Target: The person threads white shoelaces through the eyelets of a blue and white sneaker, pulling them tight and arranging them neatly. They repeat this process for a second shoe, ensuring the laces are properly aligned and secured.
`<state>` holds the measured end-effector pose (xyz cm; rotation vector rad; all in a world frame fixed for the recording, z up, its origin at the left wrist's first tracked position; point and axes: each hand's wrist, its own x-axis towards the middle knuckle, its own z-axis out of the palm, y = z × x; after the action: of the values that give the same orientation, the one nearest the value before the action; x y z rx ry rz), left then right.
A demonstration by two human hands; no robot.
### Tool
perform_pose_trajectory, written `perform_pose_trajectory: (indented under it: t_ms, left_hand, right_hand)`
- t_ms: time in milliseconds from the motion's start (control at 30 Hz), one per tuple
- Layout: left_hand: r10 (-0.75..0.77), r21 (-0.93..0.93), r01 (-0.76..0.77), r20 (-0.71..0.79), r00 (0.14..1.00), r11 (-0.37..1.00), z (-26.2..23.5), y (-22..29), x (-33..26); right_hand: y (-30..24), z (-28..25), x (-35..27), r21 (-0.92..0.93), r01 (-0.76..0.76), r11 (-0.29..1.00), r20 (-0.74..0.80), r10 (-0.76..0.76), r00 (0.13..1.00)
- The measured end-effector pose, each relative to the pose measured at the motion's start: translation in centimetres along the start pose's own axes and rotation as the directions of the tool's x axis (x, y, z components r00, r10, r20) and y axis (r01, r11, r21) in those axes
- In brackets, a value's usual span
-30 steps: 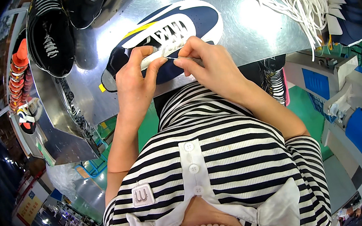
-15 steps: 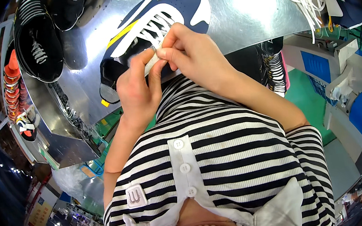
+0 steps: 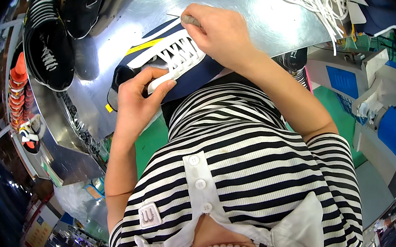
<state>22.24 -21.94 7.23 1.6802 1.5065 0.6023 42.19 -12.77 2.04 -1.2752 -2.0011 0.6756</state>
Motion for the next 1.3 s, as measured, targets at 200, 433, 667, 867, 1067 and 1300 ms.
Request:
perform_pose_trajectory:
  t_ms: [200,433,667,867,1067,1300]
  left_hand:
    - [-0.281,-0.271,0.358,0.286,0.916,0.893,-1.7,-0.3,-1.0]
    - [-0.235,-0.459,0.428,0.419,0.877,0.779,-1.9,-0.9,0.8]
    - [0.153,0.06,-0.172,0.237,0.959,0.983,-0.8,-2.0,0.6]
    - [-0.033,-0.229,0.07,0.16,0.987,0.971,-0.3,-2.0,0.4]
    - [0.112,-0.037,-0.108,0.161,0.981,0.993,-0.1,-1.2,0.5]
    - [0.046,0.146,-0.08,0.226,0.973,0.986,-1.4,-0.9,0.6]
  right_hand:
    - [0.1,-0.5,0.1,0.168,-0.055,0.984,0.065,0.045,0.997]
    - [-0.1,-1.8,0.5,0.117,0.028,0.993,0.278,-0.06,0.959]
    - [-0.5,-1.8,0.4,0.069,0.076,0.995,0.269,-0.092,0.959]
    - [-0.7,-2.2,0.6,0.019,0.06,0.998,0.312,-0.063,0.948]
    - [-0.5,-1.7,0.4,0.023,0.104,0.994,0.294,-0.106,0.95]
    - [-1.5,-2.2,0.8,-0.043,0.06,0.997,0.348,-0.041,0.936]
